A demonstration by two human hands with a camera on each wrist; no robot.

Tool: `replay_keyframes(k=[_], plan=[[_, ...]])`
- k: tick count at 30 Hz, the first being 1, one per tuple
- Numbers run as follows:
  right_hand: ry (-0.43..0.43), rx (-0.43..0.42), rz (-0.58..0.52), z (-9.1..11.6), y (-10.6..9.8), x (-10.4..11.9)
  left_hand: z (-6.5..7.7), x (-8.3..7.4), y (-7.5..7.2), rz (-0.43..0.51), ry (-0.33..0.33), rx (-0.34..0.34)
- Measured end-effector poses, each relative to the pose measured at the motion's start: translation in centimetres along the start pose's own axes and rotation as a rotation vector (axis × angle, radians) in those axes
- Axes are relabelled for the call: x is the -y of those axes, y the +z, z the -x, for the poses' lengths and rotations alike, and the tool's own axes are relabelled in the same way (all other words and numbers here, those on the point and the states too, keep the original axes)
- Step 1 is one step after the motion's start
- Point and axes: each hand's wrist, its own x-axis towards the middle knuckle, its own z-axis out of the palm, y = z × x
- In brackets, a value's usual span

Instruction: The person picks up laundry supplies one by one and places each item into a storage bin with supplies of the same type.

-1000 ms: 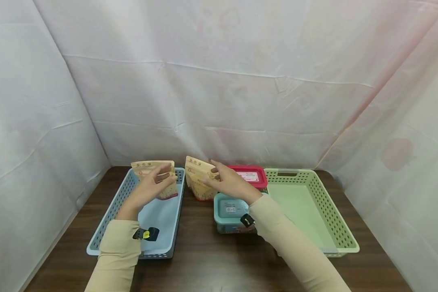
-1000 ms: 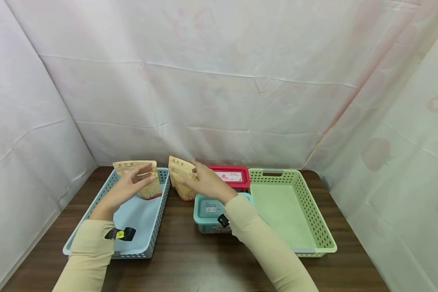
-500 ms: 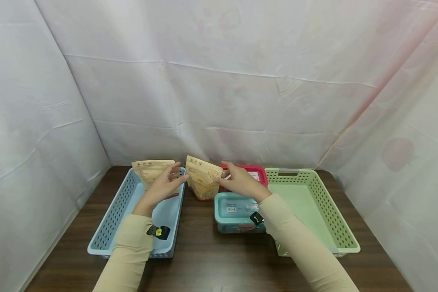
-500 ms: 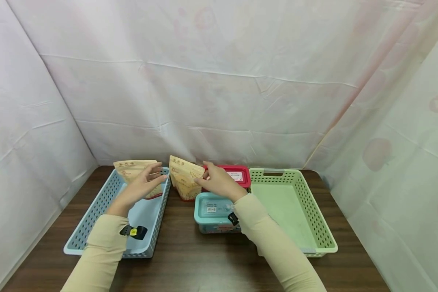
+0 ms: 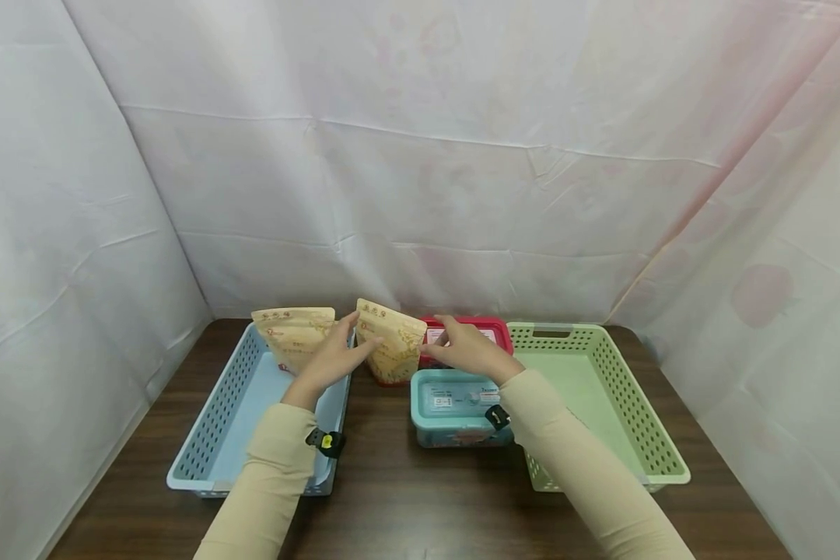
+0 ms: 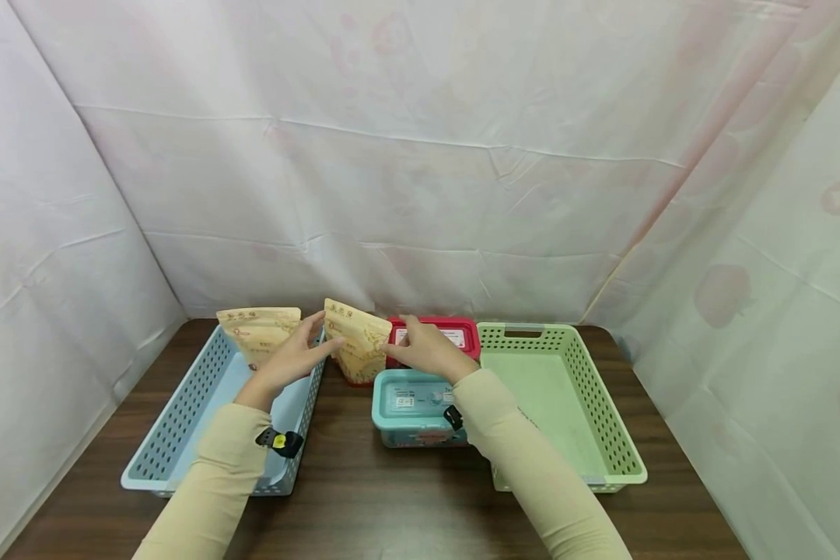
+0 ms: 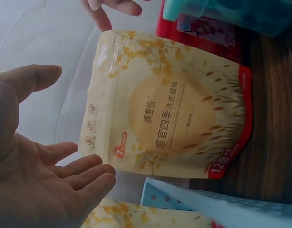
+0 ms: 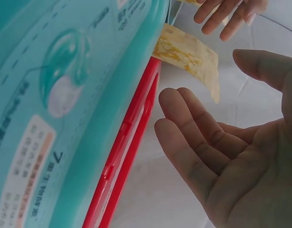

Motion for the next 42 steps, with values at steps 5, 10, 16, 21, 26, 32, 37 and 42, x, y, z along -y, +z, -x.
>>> replay_keyframes(k=[5, 10, 16, 21, 26, 32, 37, 42], plan=[[0.013, 0.015, 0.005, -0.3, 0.1, -0.1, -0.6, 0.0, 0.4, -0.013, -0.006, -0.012], [0.019, 0.036, 0.042, -0.8, 0.4, -0.2, -1.3, 0.0, 0.9, -0.062, -0.029, -0.035], [-0.002, 0.046, 0.072, -1.5, 0.8, -0.2, -1.7, 0.2, 1.3, -0.057, -0.052, -0.044], [-0.013, 0.063, 0.094, -2.0, 1.0, -0.1, -2.2, 0.6, 1.5, -0.07, -0.073, -0.034], [-0.018, 0.081, 0.119, -2.4, 1.2, 0.0, -2.6, 1.0, 1.9, -0.069, -0.094, -0.034], [-0.022, 0.071, 0.146, -3.0, 1.4, -0.2, -2.7, 1.1, 2.1, -0.066, -0.115, -0.044], [-0.021, 0.055, 0.148, -3.5, 1.7, -0.4, -2.8, 1.0, 2.2, -0.073, -0.11, -0.052], [-0.041, 0.027, 0.146, -3.6, 1.8, -0.3, -3.0, 0.8, 2.3, -0.099, -0.093, -0.088]])
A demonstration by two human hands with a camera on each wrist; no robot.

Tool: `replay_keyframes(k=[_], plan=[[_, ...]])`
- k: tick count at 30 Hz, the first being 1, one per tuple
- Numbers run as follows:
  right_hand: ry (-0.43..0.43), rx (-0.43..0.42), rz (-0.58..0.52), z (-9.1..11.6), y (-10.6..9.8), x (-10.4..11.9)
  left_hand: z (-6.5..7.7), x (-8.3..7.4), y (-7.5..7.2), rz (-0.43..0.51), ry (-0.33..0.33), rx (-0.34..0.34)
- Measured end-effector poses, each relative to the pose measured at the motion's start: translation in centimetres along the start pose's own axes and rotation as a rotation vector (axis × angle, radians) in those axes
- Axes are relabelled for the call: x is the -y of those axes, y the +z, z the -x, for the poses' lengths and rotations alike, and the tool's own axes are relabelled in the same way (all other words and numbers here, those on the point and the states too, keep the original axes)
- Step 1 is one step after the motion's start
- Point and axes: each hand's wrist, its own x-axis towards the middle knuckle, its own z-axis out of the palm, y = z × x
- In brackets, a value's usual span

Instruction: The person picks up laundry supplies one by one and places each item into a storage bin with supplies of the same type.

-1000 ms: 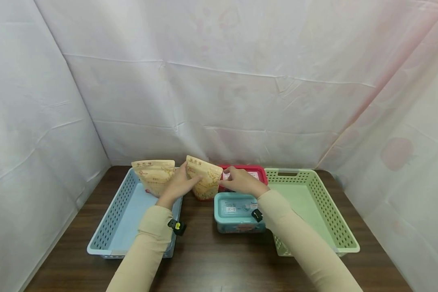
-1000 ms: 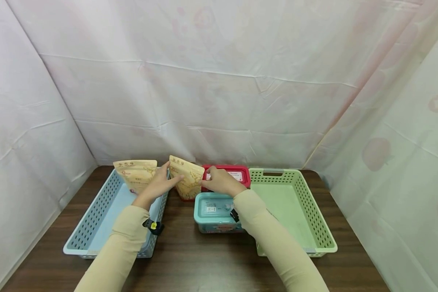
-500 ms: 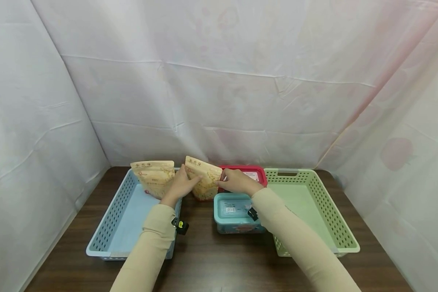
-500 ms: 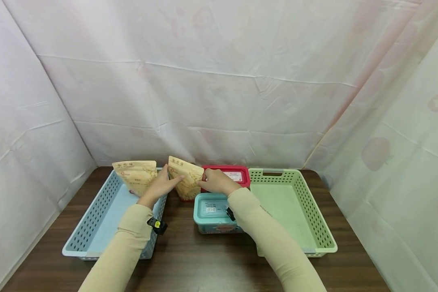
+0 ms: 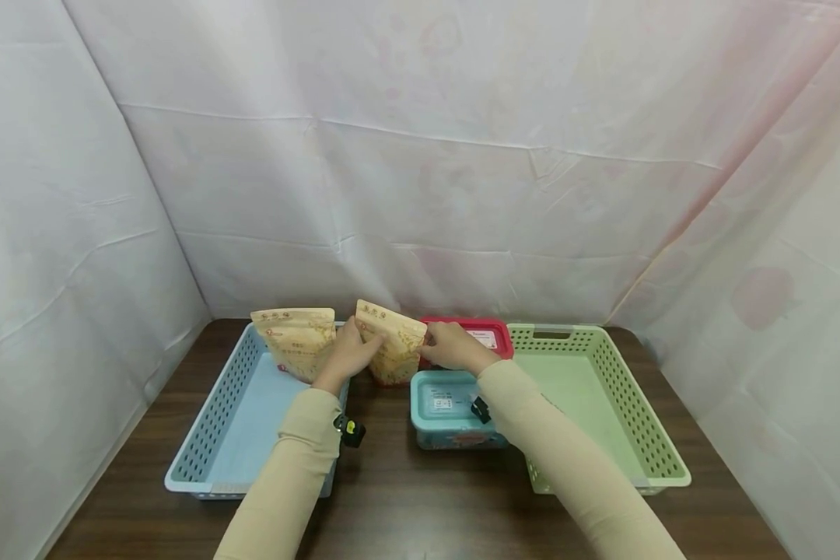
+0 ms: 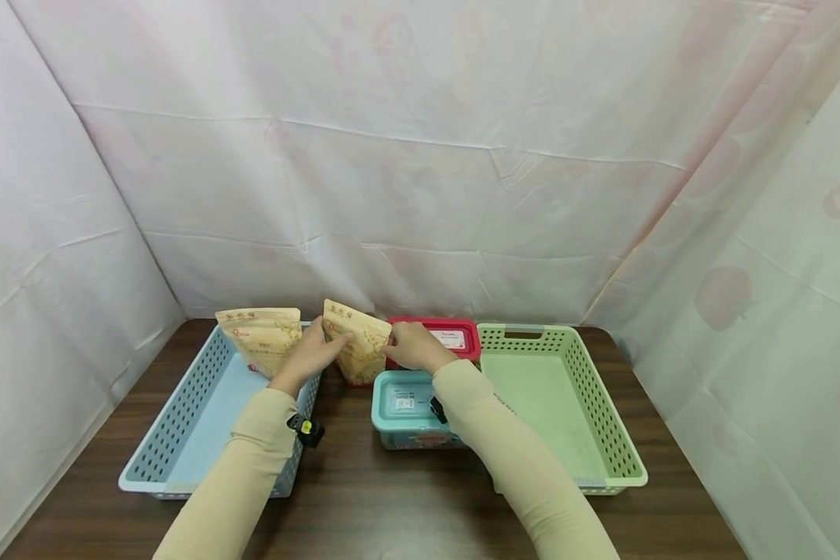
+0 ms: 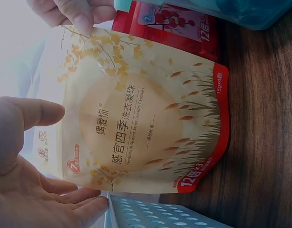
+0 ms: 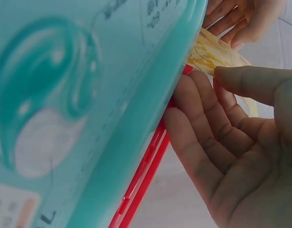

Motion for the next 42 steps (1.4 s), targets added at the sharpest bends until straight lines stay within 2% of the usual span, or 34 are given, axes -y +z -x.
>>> replay_keyframes(k=[11, 28, 33, 37, 42], plan=[[0.024, -0.009, -0.031, 0.1, 0.1, 0.1, 0.0, -0.4, 0.0, -0.013, 0.022, -0.042], [-0.015, -0.051, -0.04, 0.8, -0.4, 0.2, 0.2, -1.2, -0.4, 0.026, 0.05, -0.086], [-0.045, -0.083, -0.068, 1.3, -0.7, 0.5, 0.1, -1.2, -0.5, 0.029, 0.08, -0.138], [-0.063, -0.123, -0.097, 1.7, -1.2, 0.9, 0.0, -1.4, -0.7, 0.032, 0.142, -0.19], [-0.095, -0.176, -0.115, 2.1, -1.7, 1.2, 0.4, -2.3, -1.3, 0.047, 0.159, -0.23]])
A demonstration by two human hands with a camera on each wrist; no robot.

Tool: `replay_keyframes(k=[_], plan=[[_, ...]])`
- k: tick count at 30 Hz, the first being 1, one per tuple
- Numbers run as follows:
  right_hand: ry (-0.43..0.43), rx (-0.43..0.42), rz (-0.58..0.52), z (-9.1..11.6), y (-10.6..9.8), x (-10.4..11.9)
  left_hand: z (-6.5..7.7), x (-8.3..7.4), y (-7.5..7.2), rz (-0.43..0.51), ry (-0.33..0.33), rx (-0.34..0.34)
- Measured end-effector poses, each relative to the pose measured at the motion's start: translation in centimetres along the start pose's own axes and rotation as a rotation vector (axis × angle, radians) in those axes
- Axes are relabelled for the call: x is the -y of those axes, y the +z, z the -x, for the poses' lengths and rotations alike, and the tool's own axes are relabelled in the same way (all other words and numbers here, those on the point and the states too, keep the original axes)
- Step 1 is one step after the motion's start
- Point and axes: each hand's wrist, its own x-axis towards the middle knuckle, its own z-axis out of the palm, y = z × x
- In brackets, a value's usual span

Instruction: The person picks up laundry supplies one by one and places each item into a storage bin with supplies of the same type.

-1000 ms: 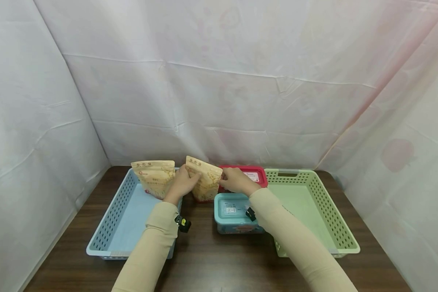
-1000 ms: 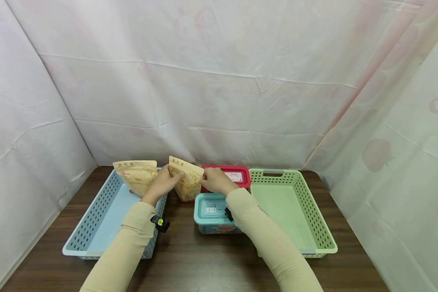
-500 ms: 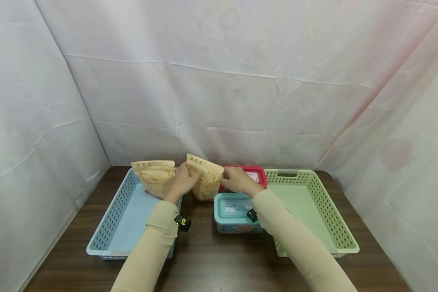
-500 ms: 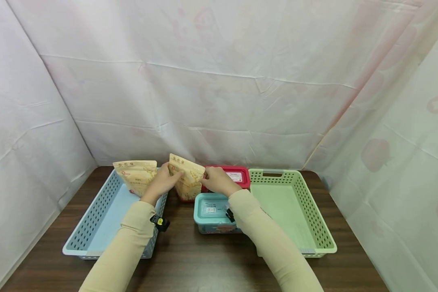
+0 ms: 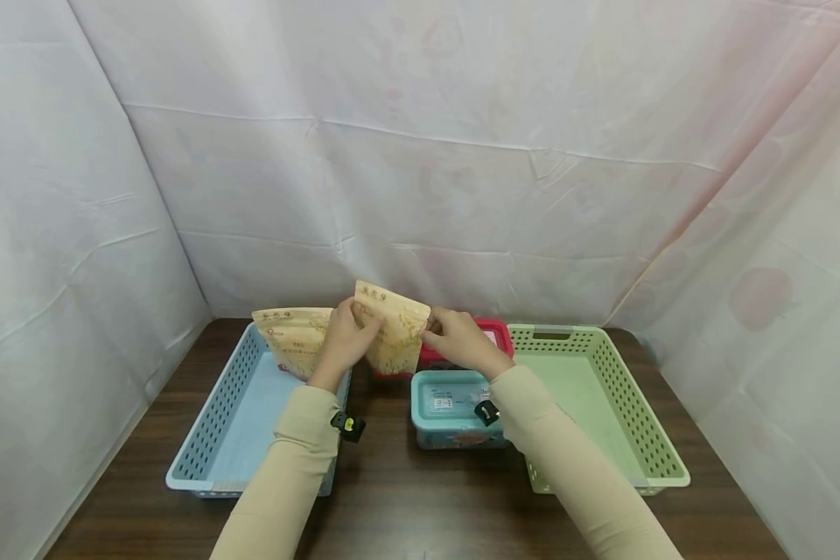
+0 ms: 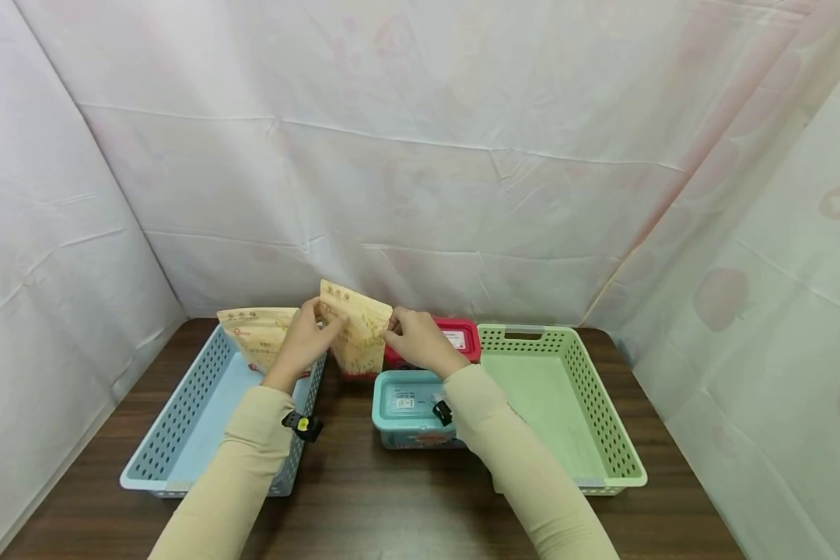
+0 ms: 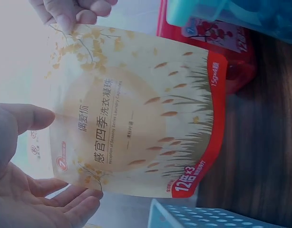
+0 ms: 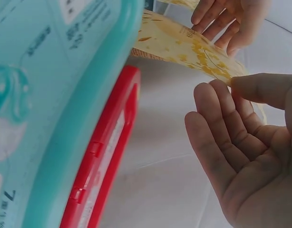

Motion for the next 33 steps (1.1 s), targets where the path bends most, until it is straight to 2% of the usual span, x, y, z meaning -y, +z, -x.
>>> replay_keyframes(k=[5, 14, 21, 28, 33], plan=[[-0.027, -0.04, -0.023, 0.1, -0.4, 0.2, 0.1, -0.7, -0.5, 0.035, 0.009, -0.018], [-0.075, -0.133, -0.074, 0.5, -1.3, 1.1, 0.2, -1.4, -0.9, 0.036, -0.02, -0.064], [-0.08, -0.143, -0.121, 0.8, -1.8, 1.5, 0.4, -1.5, -1.2, 0.057, -0.022, -0.105], [-0.079, -0.153, -0.15, 0.9, -2.1, 1.4, 0.5, -1.4, -1.8, 0.137, -0.035, -0.128], [-0.057, -0.173, -0.169, 0.9, -2.3, 1.2, 0.6, -1.4, -2.2, 0.128, -0.036, -0.153]])
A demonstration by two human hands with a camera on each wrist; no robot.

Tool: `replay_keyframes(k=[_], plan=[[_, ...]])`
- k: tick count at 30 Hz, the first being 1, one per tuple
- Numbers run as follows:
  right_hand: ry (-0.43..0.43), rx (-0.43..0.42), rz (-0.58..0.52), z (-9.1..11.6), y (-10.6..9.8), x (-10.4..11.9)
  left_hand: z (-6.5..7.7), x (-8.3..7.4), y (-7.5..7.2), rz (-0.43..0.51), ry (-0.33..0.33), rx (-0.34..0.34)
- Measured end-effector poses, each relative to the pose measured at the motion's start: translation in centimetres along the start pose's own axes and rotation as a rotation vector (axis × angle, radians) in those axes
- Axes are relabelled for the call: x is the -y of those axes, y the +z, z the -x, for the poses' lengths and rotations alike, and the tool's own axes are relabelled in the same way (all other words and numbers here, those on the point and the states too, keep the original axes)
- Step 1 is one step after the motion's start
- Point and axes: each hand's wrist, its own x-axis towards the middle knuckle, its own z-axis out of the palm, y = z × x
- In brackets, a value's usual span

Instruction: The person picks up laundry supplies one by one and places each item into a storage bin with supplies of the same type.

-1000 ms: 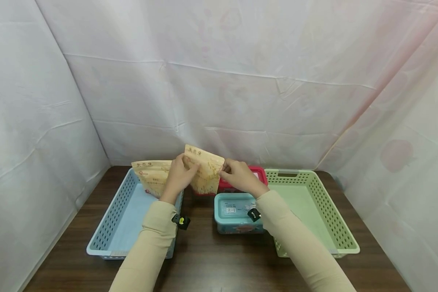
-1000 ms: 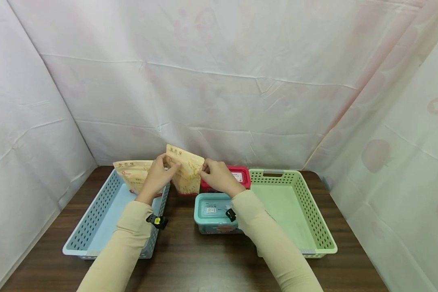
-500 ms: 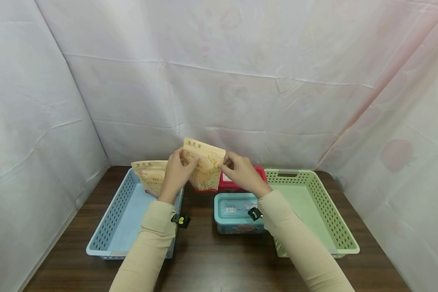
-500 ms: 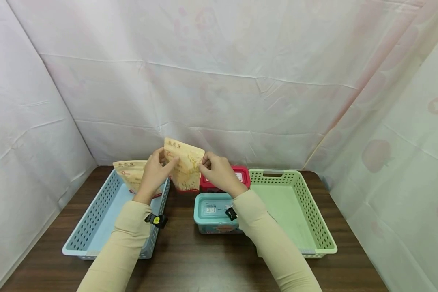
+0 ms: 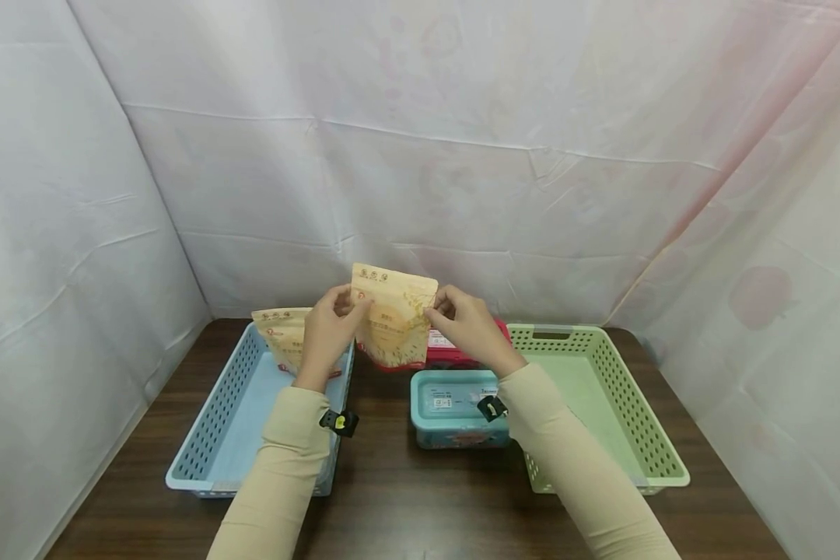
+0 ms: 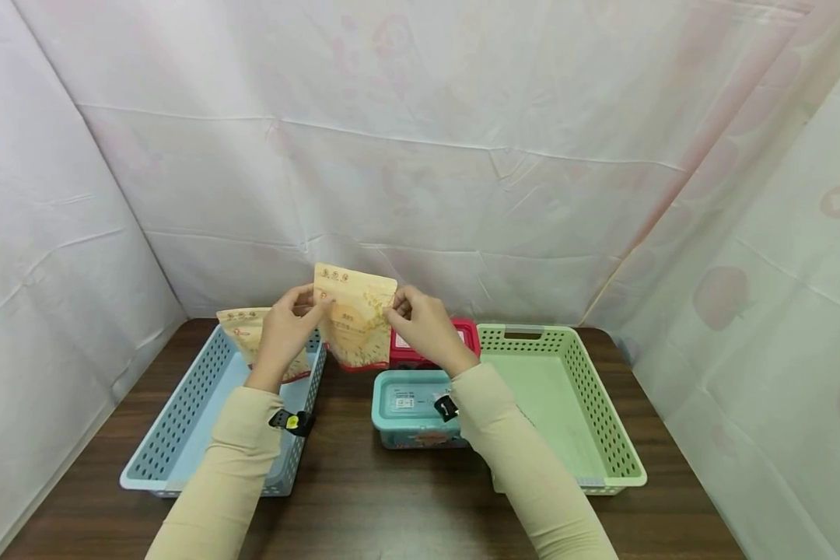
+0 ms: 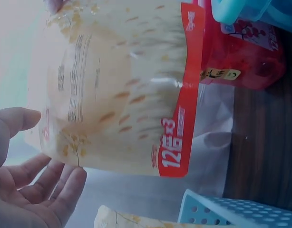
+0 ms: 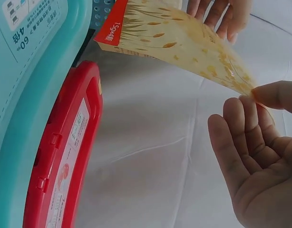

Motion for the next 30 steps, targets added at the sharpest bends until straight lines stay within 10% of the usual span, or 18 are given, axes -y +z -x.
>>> replay_keyframes(k=[30], plan=[[0.153, -0.109, -0.207, -0.5, 0.5, -1.3, 0.5, 0.3, -1.2, 0.041, 0.055, -0.044]])
